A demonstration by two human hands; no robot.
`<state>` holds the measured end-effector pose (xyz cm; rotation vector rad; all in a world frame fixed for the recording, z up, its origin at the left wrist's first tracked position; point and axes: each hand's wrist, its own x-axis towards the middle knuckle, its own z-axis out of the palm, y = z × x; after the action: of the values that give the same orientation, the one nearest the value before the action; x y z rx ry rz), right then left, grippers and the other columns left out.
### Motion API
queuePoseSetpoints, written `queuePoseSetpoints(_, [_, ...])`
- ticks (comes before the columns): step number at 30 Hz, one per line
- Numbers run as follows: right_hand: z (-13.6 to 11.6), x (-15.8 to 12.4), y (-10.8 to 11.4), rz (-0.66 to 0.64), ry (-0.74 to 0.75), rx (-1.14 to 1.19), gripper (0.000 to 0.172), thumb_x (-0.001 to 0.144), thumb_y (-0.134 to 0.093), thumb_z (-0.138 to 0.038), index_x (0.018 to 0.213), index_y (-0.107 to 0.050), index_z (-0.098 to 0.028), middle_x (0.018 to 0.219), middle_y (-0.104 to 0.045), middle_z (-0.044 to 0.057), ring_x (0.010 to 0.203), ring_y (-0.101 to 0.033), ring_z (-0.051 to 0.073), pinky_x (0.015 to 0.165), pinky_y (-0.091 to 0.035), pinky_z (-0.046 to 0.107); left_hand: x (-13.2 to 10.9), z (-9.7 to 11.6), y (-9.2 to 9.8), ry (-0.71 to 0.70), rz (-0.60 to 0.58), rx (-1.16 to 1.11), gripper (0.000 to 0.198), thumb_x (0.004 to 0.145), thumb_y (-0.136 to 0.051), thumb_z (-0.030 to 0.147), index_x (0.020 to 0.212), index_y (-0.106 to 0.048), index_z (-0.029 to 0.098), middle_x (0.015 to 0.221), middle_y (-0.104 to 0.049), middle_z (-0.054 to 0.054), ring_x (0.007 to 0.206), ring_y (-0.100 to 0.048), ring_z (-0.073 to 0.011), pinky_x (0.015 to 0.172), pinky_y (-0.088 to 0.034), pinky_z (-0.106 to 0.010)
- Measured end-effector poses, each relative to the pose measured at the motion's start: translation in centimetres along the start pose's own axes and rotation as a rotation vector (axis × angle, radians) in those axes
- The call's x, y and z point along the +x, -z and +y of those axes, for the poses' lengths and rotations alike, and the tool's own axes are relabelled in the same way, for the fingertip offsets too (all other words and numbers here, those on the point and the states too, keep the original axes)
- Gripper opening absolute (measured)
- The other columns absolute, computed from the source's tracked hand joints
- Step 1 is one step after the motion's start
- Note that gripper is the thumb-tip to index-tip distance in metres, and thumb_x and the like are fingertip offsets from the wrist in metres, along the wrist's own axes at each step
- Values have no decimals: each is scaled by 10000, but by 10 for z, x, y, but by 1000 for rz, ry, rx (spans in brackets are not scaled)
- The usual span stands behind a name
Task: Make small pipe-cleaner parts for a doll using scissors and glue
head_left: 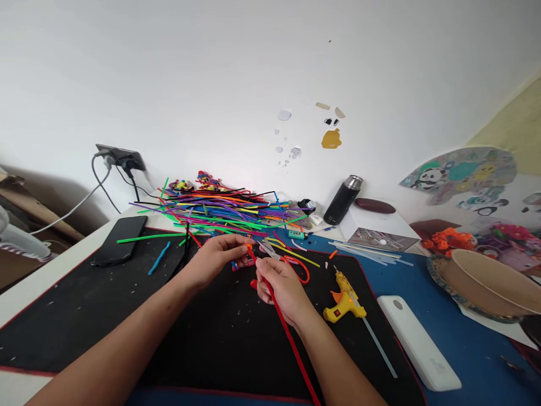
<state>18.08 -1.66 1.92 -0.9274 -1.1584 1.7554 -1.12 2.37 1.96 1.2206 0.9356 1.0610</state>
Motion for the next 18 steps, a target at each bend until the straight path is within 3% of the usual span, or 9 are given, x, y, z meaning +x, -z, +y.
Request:
queuePoseSetpoints(10, [5, 2, 1, 65, -18, -17, 556, 826, -737, -681, 667, -515, -197, 472, -413, -84, 387, -400, 64, 409, -235, 209, -2, 4, -2, 151, 4, -160, 421, 673, -960, 366, 1005, -827, 144, 834, -804, -78, 686, -717, -165, 690, -569, -272])
queuePoseSetpoints(18, [7, 2, 1, 76, -25, -34, 529, 851, -719, -659, 674, -523, -200, 471, -410, -88, 387, -389, 63, 422, -247, 213, -4, 5, -4, 175, -13, -229, 379, 684, -960, 303, 1006, -838, 145, 915, -827, -89, 715, -746, -164, 718, -603, -259])
